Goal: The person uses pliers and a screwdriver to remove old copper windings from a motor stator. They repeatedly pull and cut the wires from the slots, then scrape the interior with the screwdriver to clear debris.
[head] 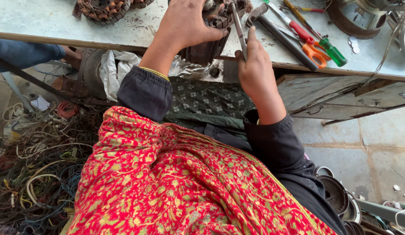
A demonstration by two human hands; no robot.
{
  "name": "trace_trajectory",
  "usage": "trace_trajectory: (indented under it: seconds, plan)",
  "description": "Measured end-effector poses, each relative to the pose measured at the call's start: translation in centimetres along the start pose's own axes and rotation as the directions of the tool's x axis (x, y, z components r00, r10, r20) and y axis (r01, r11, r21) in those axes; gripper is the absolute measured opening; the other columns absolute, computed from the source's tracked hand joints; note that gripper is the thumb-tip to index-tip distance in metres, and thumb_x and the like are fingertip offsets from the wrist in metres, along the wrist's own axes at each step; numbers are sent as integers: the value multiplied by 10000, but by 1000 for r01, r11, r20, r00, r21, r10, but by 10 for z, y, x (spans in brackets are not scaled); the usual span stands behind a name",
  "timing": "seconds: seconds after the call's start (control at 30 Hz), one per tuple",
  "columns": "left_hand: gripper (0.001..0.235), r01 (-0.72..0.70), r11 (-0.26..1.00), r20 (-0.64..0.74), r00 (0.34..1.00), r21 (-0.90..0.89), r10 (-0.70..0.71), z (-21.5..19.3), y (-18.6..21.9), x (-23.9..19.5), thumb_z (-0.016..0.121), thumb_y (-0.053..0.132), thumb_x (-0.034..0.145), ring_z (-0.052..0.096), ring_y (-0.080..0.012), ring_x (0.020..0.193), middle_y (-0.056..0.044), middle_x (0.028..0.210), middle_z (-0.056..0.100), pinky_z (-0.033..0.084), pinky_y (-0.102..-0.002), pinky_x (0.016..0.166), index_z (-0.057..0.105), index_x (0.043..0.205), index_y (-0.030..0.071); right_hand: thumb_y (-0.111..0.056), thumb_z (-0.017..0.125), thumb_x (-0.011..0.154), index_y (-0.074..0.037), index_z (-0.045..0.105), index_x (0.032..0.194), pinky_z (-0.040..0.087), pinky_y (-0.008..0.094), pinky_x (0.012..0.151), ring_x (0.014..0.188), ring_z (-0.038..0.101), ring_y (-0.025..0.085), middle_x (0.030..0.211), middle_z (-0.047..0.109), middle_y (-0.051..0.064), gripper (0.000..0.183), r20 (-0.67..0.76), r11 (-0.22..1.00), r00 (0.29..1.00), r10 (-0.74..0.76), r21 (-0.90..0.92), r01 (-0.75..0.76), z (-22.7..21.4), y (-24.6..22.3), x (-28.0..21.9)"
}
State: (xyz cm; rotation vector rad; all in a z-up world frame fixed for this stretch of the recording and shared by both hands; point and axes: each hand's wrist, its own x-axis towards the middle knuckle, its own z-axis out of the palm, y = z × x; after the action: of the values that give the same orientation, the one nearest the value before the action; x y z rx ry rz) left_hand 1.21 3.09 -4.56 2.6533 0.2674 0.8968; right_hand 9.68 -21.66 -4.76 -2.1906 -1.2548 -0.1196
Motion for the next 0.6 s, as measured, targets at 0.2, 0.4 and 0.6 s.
trace_trajectory:
  seconds: [0.2, 0.4, 0.6]
  plan:
    - [869, -87, 996, -105, 991, -3, 86, -2, 2, -1, 915, 582, 752, 572, -415, 1221, -204, 1296, 648, 444, -500, 1013, 594, 1368, 59, -29, 495, 958, 126, 283, 1569, 409, 549, 1100, 1361, 485, 478, 1394, 563, 293, 665, -104, 904, 990, -97, -425, 44, 9, -30, 6]
    - [877, -90, 996, -107, 990, -20, 87, 0, 2, -1, 923, 572, 765, 563, -400, 1236, -200, 1296, 642, 445, -491, 1032, 576, 1377, 47, -106, 534, 934, 118, 391, 1474, 440, 550, 1009, 1302, 533, 380, 1249, 620, 216, 602, -97, 720, 991, -88, -694, -4, 7, -46, 12]
    - [1051, -72, 997, -17, 997, 2, 72, 2, -7, 5, 836, 749, 750, 520, -435, 1283, -242, 1378, 588, 395, -525, 1059, 526, 1448, 27, -89, 556, 1022, 130, 449, 1423, 582, 326, 739, 970, 702, 259, 1156, 639, 168, 469, -92, 704, 995, -41, -709, -37, 20, -50, 9]
